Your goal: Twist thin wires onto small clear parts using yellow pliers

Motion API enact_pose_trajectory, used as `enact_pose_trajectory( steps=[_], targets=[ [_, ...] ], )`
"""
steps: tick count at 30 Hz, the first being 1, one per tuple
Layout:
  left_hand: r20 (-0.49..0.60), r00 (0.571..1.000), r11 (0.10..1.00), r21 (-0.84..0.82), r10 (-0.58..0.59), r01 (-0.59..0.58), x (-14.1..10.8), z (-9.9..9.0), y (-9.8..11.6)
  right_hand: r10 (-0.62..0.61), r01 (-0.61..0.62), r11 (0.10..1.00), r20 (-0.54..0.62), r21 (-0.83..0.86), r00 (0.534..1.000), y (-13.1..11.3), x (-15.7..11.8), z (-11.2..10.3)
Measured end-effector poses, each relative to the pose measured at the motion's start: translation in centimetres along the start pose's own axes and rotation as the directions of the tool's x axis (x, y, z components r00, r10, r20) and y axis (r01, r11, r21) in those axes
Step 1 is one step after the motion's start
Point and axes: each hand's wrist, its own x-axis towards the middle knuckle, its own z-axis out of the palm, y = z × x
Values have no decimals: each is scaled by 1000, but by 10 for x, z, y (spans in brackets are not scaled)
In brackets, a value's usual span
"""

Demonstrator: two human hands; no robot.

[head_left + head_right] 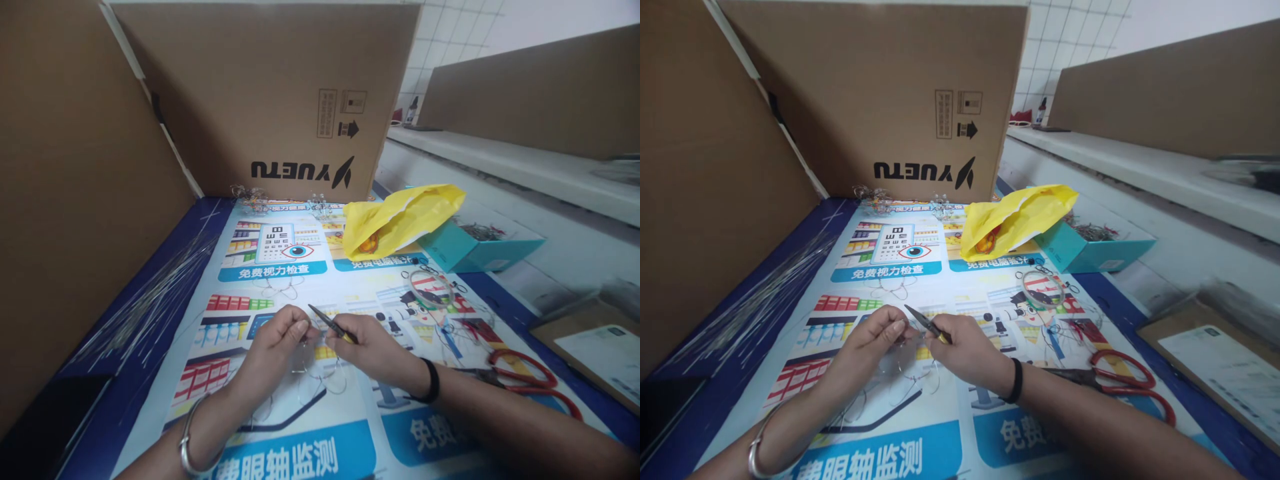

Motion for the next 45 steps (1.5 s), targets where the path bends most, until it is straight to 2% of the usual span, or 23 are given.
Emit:
enact_pose_trajectory(
  steps=[8, 14, 19, 24, 29, 34, 39, 45],
  targets=[
    [-3, 999, 997, 68, -47, 47, 0, 5, 3, -23, 24, 999, 29, -32, 999, 0, 1, -2],
    [-43, 998, 987, 154, -37, 43, -3, 6, 3, -38, 38, 999, 46, -5, 998, 0, -1, 3],
    [-108, 994, 978, 209, 19, 4, -3, 3, -1, -76, 75, 997, 63, 19, 995, -1, -2, 2],
    [-195, 976, 959, 281, 92, -34, -2, -1, 4, -32, 32, 999, 30, 31, 999, 0, 0, -3],
    [-253, 957, 948, 315, 139, -55, -2, 0, 3, -9, 8, 999, 26, 31, 1000, -3, -1, 3],
    [-258, 959, 952, 303, 121, -39, -4, 4, 1, 15, -16, 1000, -37, -22, 999, -7, -2, 11],
    [-216, 972, 953, 301, 96, -28, -6, 6, 2, 12, -13, 1000, -98, -14, 995, -5, -2, 12],
    [-163, 979, 931, 361, 122, -56, -5, 7, 4, -30, 25, 998, -96, -50, 995, -4, -3, 11]
  ],
)
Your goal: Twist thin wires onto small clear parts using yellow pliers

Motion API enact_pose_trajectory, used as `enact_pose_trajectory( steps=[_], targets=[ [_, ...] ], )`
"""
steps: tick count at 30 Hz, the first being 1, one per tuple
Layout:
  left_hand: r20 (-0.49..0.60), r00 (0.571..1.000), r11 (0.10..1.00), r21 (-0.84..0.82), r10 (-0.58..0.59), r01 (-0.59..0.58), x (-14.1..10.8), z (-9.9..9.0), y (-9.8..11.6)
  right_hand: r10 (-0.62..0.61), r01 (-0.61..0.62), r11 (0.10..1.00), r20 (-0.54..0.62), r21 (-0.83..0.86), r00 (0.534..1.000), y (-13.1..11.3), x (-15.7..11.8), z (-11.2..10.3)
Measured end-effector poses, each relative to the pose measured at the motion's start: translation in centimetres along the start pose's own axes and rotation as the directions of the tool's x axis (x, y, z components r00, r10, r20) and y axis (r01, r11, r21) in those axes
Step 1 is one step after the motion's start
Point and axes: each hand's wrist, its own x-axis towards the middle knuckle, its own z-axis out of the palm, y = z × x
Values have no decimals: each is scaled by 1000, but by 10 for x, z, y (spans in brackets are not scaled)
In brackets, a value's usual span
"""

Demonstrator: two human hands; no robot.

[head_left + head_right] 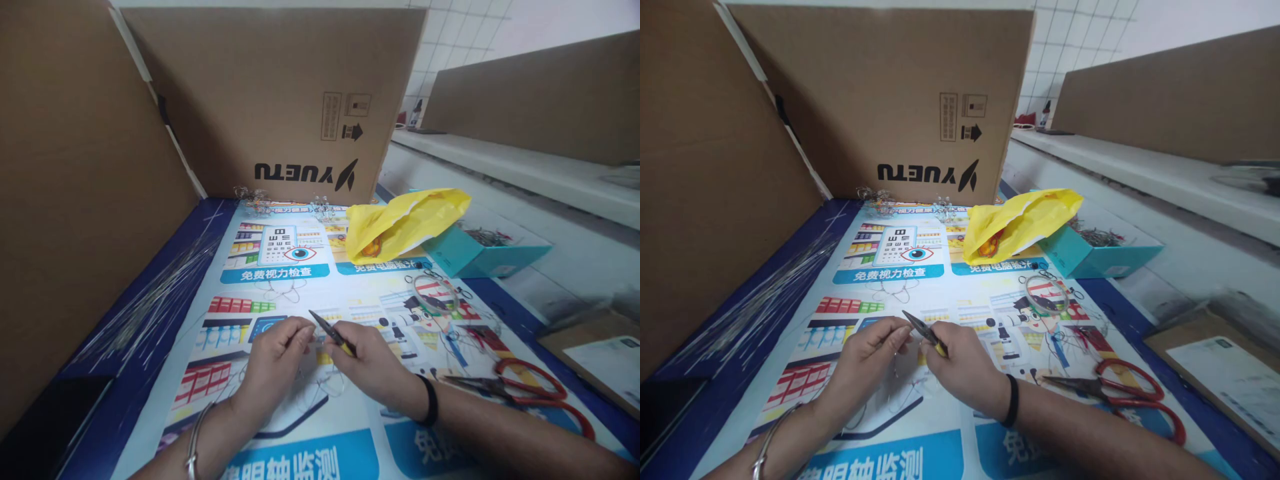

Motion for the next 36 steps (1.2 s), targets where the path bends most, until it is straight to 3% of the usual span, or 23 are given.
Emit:
enact_pose_trajectory(
  steps=[12, 17, 25, 32, 36],
  targets=[
    [20, 991, 991, -3, 136, -136, 1, 4, -3, 10, -9, 999, 25, -46, 1000, 2, 2, 4],
    [39, 998, 997, -61, 43, -40, 3, 3, -3, 24, -23, 999, 18, -33, 1000, 4, 3, 6],
    [129, 992, 977, -211, 4, 23, 5, 1, -5, 42, -42, 999, -10, 22, 999, 5, 1, 4],
    [157, 979, 938, -298, -133, 175, 7, 1, -7, 65, -66, 996, 18, 54, 998, 2, 1, 2],
    [157, 977, 928, -321, -143, 187, 6, 1, -8, 59, -60, 998, 18, 36, 998, 3, 3, 2]
  ],
)
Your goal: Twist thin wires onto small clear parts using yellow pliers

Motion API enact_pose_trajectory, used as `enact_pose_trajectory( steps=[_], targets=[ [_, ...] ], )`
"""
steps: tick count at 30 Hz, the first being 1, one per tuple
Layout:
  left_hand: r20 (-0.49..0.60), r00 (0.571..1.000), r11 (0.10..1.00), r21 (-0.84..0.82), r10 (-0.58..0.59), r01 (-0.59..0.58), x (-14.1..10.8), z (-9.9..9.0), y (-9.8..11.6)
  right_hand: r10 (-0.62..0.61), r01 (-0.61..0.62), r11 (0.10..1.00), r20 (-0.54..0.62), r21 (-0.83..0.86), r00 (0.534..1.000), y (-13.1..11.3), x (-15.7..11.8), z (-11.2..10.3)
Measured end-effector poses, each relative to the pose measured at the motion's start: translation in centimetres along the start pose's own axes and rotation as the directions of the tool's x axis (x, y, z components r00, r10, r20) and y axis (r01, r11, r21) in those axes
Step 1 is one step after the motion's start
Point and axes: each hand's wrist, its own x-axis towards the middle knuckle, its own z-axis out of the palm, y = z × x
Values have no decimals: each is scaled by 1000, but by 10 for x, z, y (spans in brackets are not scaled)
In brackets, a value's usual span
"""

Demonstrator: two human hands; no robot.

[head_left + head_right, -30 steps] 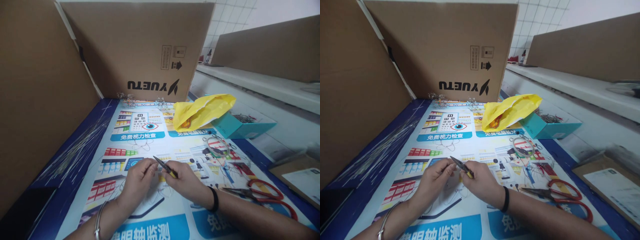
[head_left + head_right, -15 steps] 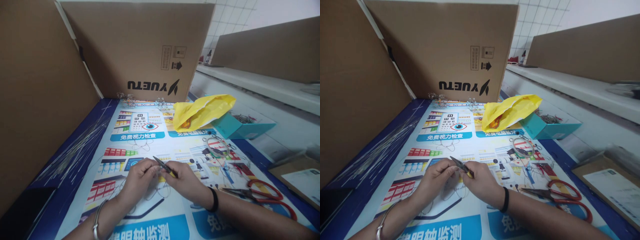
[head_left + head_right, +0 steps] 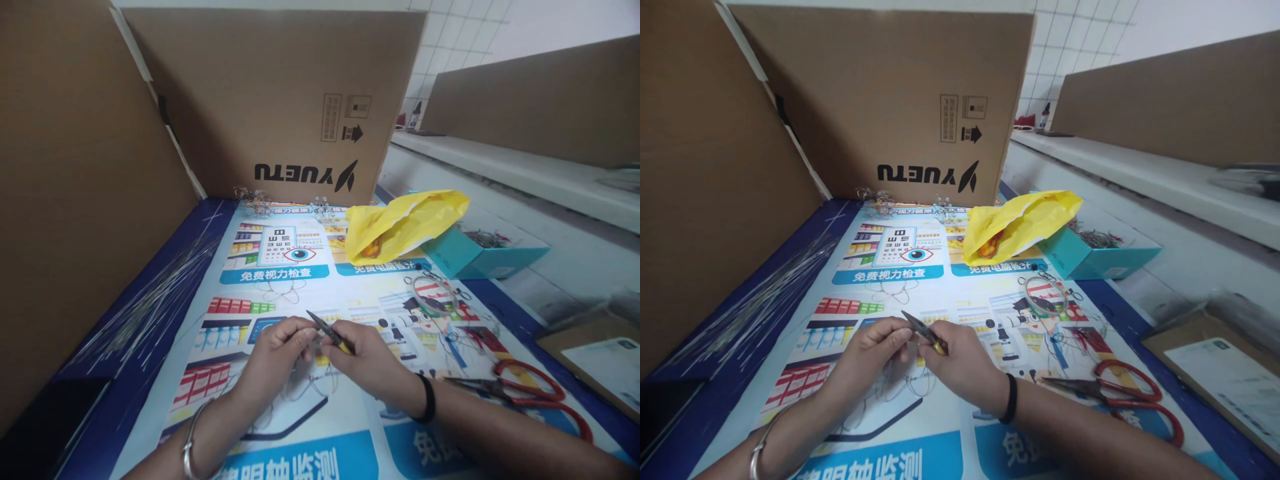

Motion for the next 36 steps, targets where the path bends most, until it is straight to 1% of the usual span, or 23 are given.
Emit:
enact_pose_trajectory(
  steps=[3, 6, 9, 14, 17, 20, 26, 30, 32, 36],
  targets=[
    [1, 1000, 1000, -13, -17, 17, 0, 1, 1, 10, -10, 1000, -12, -11, 1000, 1, 1, 1],
    [-5, 1000, 999, -26, -31, 31, 0, 2, 3, 24, -24, 1000, -24, 13, 999, 1, 1, 3],
    [-23, 1000, 1000, 2, 4, -4, 0, 2, 5, 24, -22, 999, -50, 25, 998, 2, 0, 4],
    [-29, 997, 992, 107, 72, -69, -1, 1, 2, -6, 11, 998, -77, 62, 997, 2, 0, 5],
    [-45, 996, 989, 130, 75, -68, 0, 2, 1, 6, -1, 997, -66, 76, 998, 1, 0, 5],
    [-54, 997, 991, 124, 59, -52, 0, 2, 0, 5, -1, 998, -59, 55, 998, 1, 0, 5],
    [33, 996, 989, 120, 88, -91, 0, -1, -1, -35, 35, 999, -25, -3, 999, 3, -2, 2],
    [110, 992, 995, 62, 66, -73, 2, -3, -3, -62, 61, 997, -8, -47, 998, 4, -2, 1],
    [108, 993, 997, 48, 56, -62, 3, -3, -3, -67, 66, 996, -12, -53, 998, 4, -2, 1],
    [60, 996, 996, 66, 61, -65, 1, 0, -2, -60, 59, 997, -5, -49, 998, 2, -1, 1]
  ],
)
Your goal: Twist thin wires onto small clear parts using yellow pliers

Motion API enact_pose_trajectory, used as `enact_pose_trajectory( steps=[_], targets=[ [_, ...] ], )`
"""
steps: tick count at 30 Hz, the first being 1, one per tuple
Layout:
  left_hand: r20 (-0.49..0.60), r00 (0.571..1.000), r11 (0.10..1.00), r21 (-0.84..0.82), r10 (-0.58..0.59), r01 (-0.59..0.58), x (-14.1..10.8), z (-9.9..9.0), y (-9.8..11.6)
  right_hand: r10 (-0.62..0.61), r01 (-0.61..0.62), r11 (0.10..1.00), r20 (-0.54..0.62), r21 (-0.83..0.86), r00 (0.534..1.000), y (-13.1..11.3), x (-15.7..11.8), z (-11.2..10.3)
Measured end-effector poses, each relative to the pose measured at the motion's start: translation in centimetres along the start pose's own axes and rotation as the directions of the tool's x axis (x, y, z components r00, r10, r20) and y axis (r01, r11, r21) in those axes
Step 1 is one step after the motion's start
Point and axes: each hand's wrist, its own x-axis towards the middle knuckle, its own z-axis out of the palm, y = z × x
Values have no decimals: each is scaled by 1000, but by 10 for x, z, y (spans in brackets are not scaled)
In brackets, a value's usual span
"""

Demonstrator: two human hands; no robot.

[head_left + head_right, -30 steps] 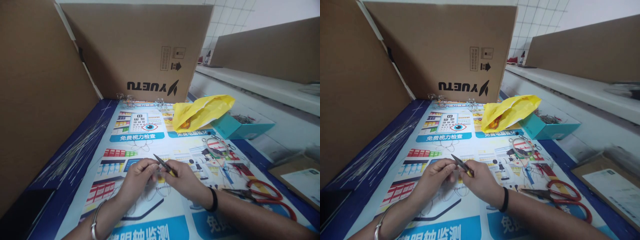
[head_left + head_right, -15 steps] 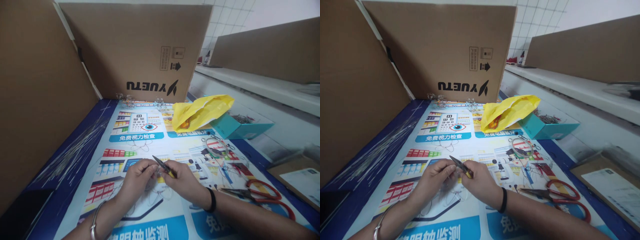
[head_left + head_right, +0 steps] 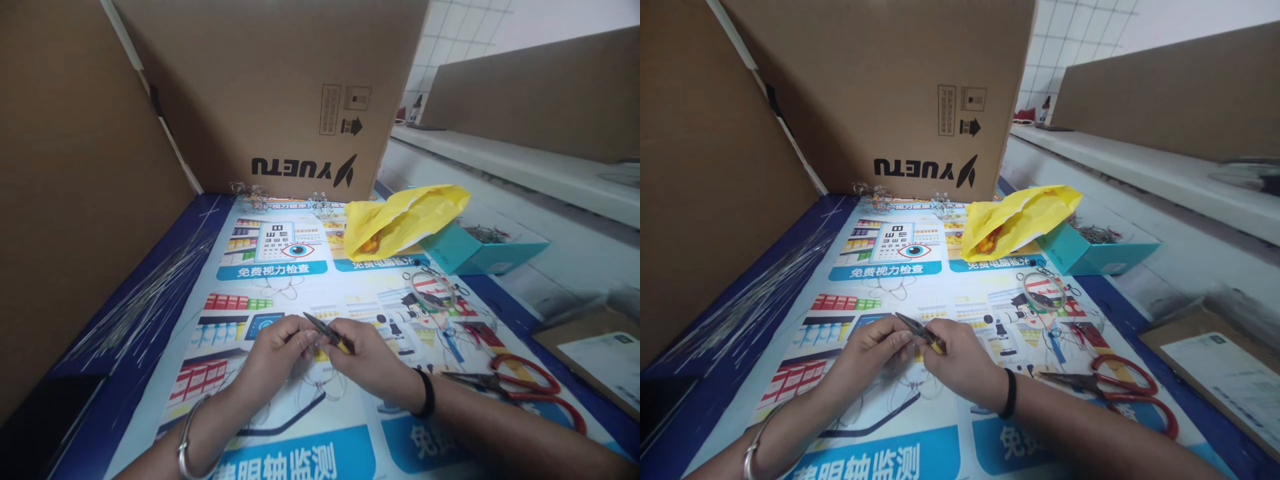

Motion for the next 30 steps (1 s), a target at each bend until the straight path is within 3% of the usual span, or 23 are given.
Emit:
enact_pose_trajectory(
  steps=[6, 30],
  targets=[
    [-26, 1000, 1000, 1, -5, 5, -3, 1, 5, 24, -25, 998, 34, 50, 999, -3, 0, -2],
    [-20, 997, 996, -47, -76, 75, -4, 2, 4, 11, -11, 1000, 1, -8, 1000, -3, 1, 1]
  ],
)
